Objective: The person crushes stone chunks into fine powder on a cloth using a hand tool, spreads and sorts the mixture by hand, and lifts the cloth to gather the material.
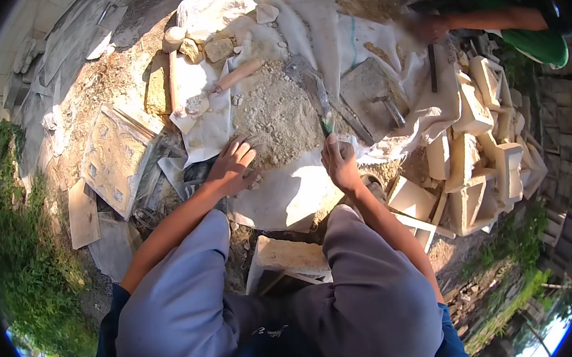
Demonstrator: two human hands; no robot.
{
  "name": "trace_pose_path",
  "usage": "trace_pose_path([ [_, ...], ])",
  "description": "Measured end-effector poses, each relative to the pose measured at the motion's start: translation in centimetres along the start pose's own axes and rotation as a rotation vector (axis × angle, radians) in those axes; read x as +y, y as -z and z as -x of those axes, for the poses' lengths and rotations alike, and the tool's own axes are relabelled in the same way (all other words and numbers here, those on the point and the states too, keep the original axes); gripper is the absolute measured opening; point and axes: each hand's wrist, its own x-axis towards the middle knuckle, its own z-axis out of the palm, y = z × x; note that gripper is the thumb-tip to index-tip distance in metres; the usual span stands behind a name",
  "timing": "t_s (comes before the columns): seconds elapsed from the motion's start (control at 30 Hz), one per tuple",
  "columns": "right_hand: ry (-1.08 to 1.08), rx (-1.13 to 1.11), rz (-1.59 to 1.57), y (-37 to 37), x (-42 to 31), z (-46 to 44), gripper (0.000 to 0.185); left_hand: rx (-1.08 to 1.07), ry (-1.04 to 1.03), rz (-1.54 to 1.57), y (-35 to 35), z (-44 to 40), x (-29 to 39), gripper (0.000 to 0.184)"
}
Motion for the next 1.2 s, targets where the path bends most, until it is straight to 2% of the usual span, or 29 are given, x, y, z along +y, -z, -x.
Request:
trace_pose_path([
  [0.03,0.088,-0.022,-0.022,-0.2,1.4,0.4,0.06,-0.047,0.032,0.021,0.1,-0.1,0.2,0.057],
  [0.07,0.183,0.008,0.283,1.8,6.8,-0.4,0.059,0.001,0.022,0.001,0.0,-0.2,0.3,0.057],
  [0.13,-0.114,0.036,0.802,2.1,7.2,0.1,0.065,0.083,-0.014,0.035,-0.1,-0.2,0.1,0.058],
  [0.17,-0.234,0.116,0.857,1.4,7.9,0.5,0.07,0.159,-0.052,0.07,-0.2,-0.1,0.1,0.058],
  [0.23,-0.305,0.165,0.865,0.6,6.8,-0.3,0.08,0.155,-0.041,0.062,0.0,0.0,0.1,0.059],
  [0.3,-0.435,0.071,0.741,-0.8,2.3,-0.4,0.077,0.199,-0.053,0.04,0.2,0.0,0.3,0.051],
  [0.37,-0.171,0.008,0.773,-1.2,1.2,-1.0,0.074,0.195,-0.045,0.024,-0.1,0.0,-0.1,0.051],
  [0.47,-0.076,-0.1,0.317,-2.0,0.4,-1.2,0.065,0.225,-0.031,-0.004,-0.6,0.3,-0.5,0.049],
  [0.5,-0.082,-0.106,0.32,-2.3,1.3,-1.1,0.065,0.263,-0.036,-0.021,-0.8,0.3,-0.6,0.047],
  [0.57,0.049,-0.164,0.175,-2.4,4.4,-0.9,0.065,0.281,-0.023,-0.01,-0.6,0.3,-0.3,0.043],
  [0.6,0.09,-0.063,0.607,-2.2,5.0,-0.7,0.068,0.292,-0.025,0.0,-0.6,0.2,-0.3,0.043],
  [0.67,-0.135,-0.038,0.826,-1.8,6.4,-1.1,0.075,0.305,-0.024,0.011,-0.7,0.2,-0.3,0.043],
  [0.7,-0.332,0.005,0.811,-3.0,4.2,-0.8,0.078,0.297,-0.027,0.015,-0.8,0.3,-0.2,0.044],
  [0.77,-0.493,0.006,0.615,-2.6,4.8,-2.3,0.08,0.293,-0.028,0.011,-0.8,0.2,-0.5,0.044],
  [0.8,-0.487,-0.013,0.553,-3.0,3.6,-2.3,0.08,0.281,-0.021,0.024,-0.7,0.4,-0.4,0.045],
  [0.83,-0.403,-0.01,0.516,-3.4,3.0,-2.3,0.072,0.269,-0.016,0.036,-0.7,0.4,-0.4,0.047],
  [0.9,-0.248,-0.112,0.153,-4.0,1.2,-1.7,0.064,0.268,-0.007,0.048,-0.8,0.5,-0.5,0.047],
  [0.93,-0.251,-0.114,0.154,-4.2,1.3,-1.4,0.064,0.273,-0.001,0.057,-0.8,0.5,-0.5,0.048],
  [1.0,0.002,-0.173,-0.052,-4.5,1.5,-0.7,0.058,0.268,0.014,0.057,-0.9,0.6,-0.5,0.047],
  [1.07,0.114,-0.169,0.522,-2.7,5.8,-0.5,0.058,0.268,0.025,0.054,-1.0,0.6,-0.6,0.046],
  [1.17,-0.14,-0.122,0.913,-3.5,4.6,0.3,0.067,0.251,0.056,0.067,-1.3,0.5,-0.4,0.044],
  [1.2,-0.264,-0.104,0.844,-4.0,3.9,-0.2,0.072,0.264,0.052,0.057,-1.2,0.4,-0.4,0.042],
])
